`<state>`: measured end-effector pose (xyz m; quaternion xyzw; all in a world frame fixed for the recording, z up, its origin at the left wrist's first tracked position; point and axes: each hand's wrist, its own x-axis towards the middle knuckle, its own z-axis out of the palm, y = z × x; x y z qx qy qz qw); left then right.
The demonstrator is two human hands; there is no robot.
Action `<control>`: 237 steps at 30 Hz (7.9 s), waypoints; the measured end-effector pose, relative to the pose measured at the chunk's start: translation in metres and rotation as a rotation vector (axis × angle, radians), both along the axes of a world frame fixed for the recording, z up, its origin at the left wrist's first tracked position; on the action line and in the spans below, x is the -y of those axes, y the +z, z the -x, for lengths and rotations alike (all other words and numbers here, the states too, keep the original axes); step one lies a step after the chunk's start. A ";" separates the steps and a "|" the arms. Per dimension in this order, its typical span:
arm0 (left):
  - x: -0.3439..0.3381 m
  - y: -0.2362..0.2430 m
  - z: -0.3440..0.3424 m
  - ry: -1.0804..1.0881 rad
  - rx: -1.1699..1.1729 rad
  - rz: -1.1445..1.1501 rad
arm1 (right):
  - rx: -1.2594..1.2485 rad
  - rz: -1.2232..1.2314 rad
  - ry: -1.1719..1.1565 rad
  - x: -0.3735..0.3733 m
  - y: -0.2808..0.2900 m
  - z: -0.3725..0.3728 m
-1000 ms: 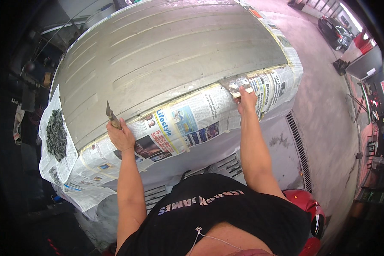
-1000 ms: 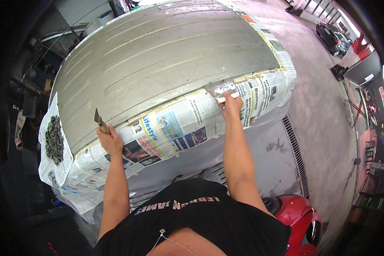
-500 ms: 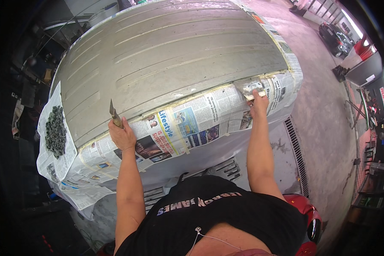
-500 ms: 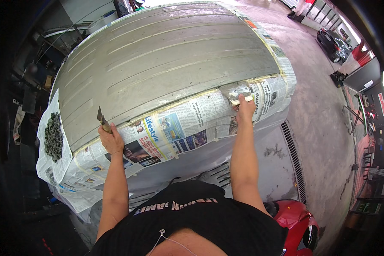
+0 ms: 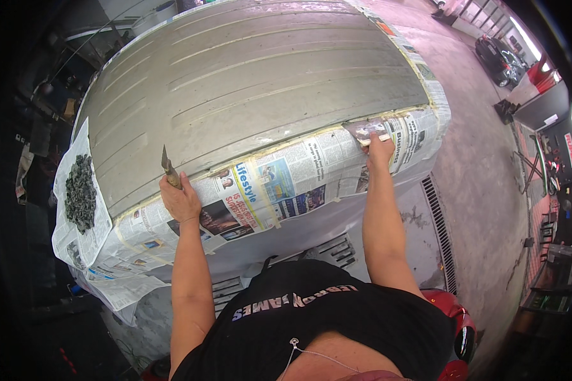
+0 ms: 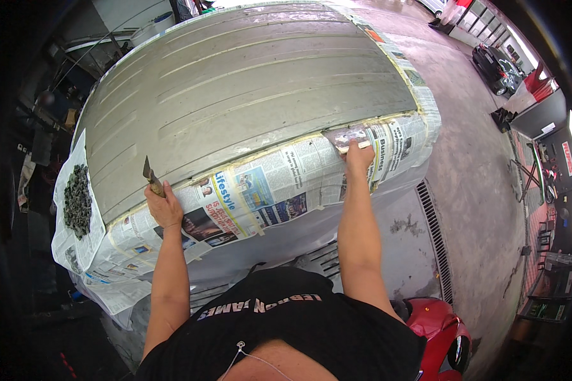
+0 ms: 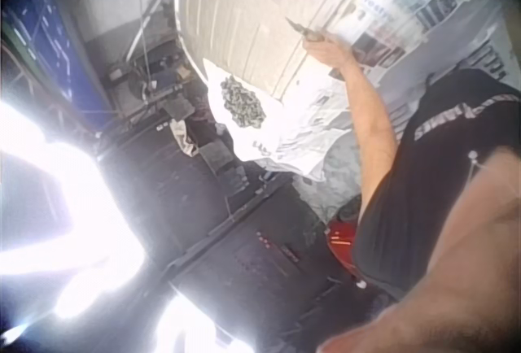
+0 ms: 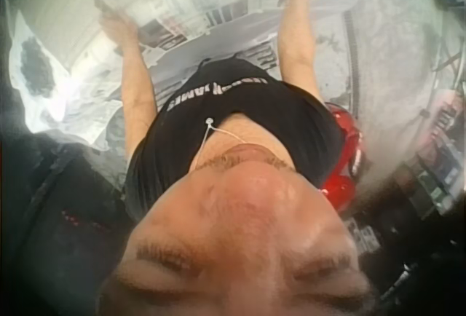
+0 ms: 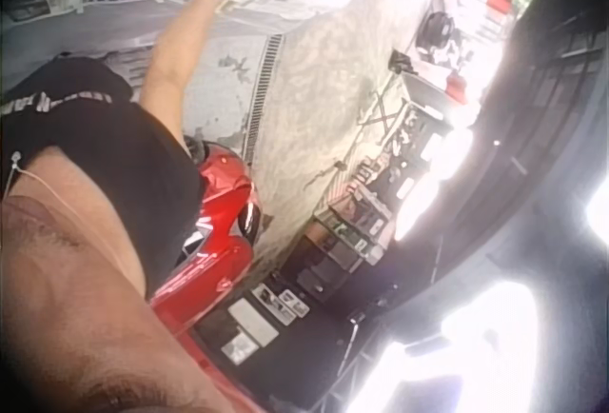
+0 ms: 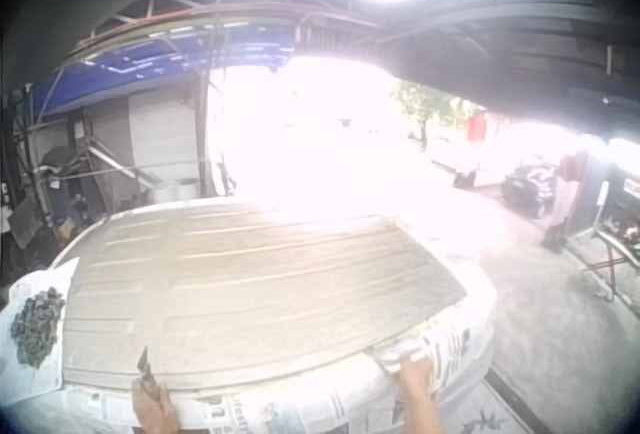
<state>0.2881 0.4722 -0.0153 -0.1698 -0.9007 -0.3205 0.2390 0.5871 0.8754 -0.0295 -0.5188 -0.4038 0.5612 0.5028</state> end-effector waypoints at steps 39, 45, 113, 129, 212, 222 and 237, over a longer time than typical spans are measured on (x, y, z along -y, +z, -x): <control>-0.006 0.000 0.003 -0.015 -0.018 -0.011 | -0.226 0.124 0.159 -0.011 -0.005 -0.018; 0.018 0.002 -0.001 -0.055 0.124 -0.021 | -0.132 0.079 0.242 -0.012 -0.010 -0.006; 0.427 0.123 0.236 -0.197 0.544 -1.404 | 0.334 -0.857 1.327 0.655 0.182 0.561; 0.498 0.115 0.247 0.135 0.431 -0.568 | 0.589 -1.398 1.329 0.702 0.210 0.533; 0.362 0.036 -0.021 -0.059 0.728 -1.351 | -0.782 0.109 0.650 0.358 0.153 0.174; 0.256 0.035 -0.044 -0.266 0.693 -1.219 | -0.728 0.074 0.279 0.294 0.119 0.023; 0.171 0.042 -0.084 -0.400 0.675 -1.053 | -0.831 -0.010 0.017 0.251 0.095 -0.112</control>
